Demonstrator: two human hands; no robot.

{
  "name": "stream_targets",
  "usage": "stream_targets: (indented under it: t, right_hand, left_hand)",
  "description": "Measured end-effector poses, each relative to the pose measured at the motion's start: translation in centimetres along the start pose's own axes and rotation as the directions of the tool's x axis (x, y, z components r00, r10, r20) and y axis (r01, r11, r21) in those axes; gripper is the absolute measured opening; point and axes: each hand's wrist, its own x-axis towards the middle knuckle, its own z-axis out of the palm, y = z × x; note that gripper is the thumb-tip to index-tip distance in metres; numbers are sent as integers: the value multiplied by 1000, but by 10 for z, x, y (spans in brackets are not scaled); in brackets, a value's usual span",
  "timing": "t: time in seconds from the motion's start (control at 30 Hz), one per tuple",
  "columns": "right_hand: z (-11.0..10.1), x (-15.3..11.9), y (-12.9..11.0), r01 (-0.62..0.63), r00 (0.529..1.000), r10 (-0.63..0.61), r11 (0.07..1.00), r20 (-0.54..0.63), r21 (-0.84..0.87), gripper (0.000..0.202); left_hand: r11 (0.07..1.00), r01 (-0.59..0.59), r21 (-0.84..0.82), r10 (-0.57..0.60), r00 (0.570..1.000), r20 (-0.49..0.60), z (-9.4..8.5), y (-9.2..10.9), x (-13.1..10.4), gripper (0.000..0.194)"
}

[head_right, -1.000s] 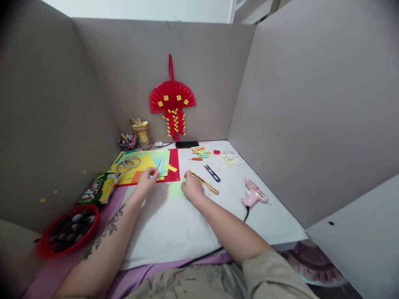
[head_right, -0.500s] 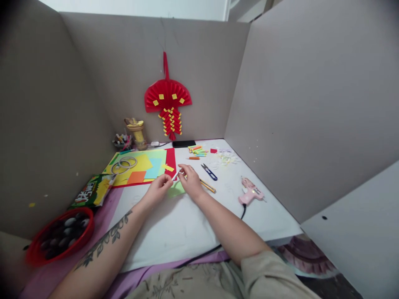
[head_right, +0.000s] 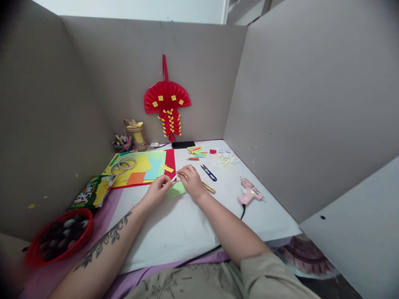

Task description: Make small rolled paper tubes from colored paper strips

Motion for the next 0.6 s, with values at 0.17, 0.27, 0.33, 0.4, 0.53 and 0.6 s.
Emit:
stream_targets:
  t: [0.17,0.27,0.33,0.4,0.53,0.6]
  right_hand:
    - [-1,1,-1,18,1000,-18,1000,25,12,8]
    - [-3,3,-3,-22,999,21,1000,49,4,8]
    - [-4,4,-2,-56,997,56,998,57,-6,8]
    - [-7,6,1,-87,995,88,996,52,-15,7]
    - [-14,9,4,-149,988,150,988,25,-26,7]
    - [-15,9,3,-171,984,172,985,41,-23,7]
  left_hand:
    - [994,-22,106,26,999,-36,-1,-4,0,16]
    - [967,-12,253,27,998,-56,-4,-6,0,17]
    - [942,9,337,10,998,-55,-6,-6,1,17]
    - [921,36,387,-17,998,-52,-9,-7,2,20]
    - [897,42,440,-23,999,-48,-12,-8,3,23]
    - [881,17,472,6,999,-47,-11,-6,3,23]
